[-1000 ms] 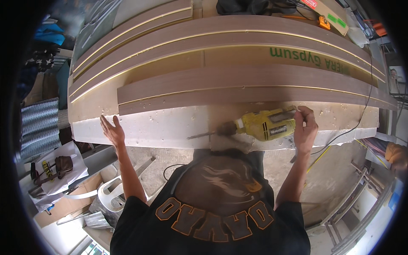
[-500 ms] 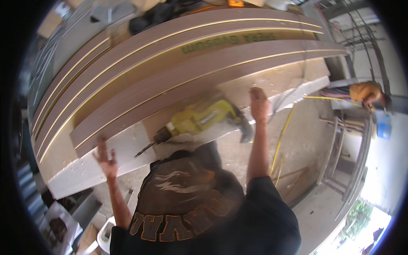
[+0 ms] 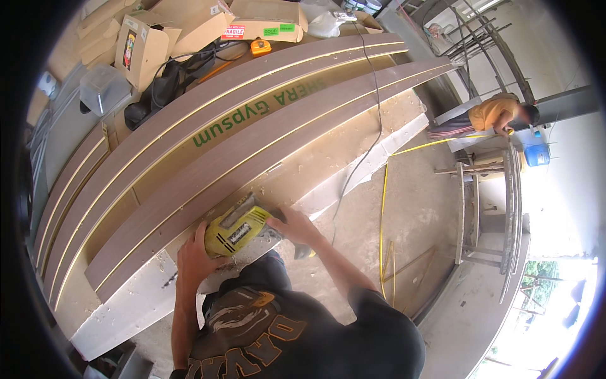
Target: The person uses a yellow power drill to secure long, curved wooden panels to a ceiling structure. They repeatedly position the panels, drill pilot holes, and drive screws to fasten the wood. The person also uses a pencil to mark the panels and adjusts their position to ensure alignment with the existing structure.
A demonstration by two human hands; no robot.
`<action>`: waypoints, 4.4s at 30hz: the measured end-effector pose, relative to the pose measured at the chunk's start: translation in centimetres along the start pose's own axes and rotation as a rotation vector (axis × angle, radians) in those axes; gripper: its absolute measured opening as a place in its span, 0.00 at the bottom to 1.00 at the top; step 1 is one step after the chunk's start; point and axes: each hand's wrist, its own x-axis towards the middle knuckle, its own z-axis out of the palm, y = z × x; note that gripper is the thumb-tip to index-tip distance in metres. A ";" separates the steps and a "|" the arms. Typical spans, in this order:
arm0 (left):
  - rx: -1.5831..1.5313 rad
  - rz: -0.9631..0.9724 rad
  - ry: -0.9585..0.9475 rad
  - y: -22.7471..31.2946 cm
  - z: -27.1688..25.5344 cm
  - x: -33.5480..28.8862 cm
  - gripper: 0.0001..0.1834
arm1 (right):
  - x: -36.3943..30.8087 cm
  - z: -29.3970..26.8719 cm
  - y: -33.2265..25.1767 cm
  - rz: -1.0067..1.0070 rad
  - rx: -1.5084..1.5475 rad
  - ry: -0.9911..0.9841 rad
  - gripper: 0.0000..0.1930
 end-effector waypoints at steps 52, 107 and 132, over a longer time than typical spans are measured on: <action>-0.827 0.675 0.792 -25.6 -16.8 -17.9 0.22 | -20.2 21.2 -46.6 -0.254 -0.769 -0.299 0.34; -0.849 0.690 0.813 -27.5 -16.4 -18.0 0.28 | -17.3 23.2 -50.6 -0.341 -0.725 -0.381 0.29; -0.746 0.817 0.673 -26.3 -22.2 -19.3 0.15 | -15.7 24.2 -52.2 -0.410 -0.995 -0.373 0.13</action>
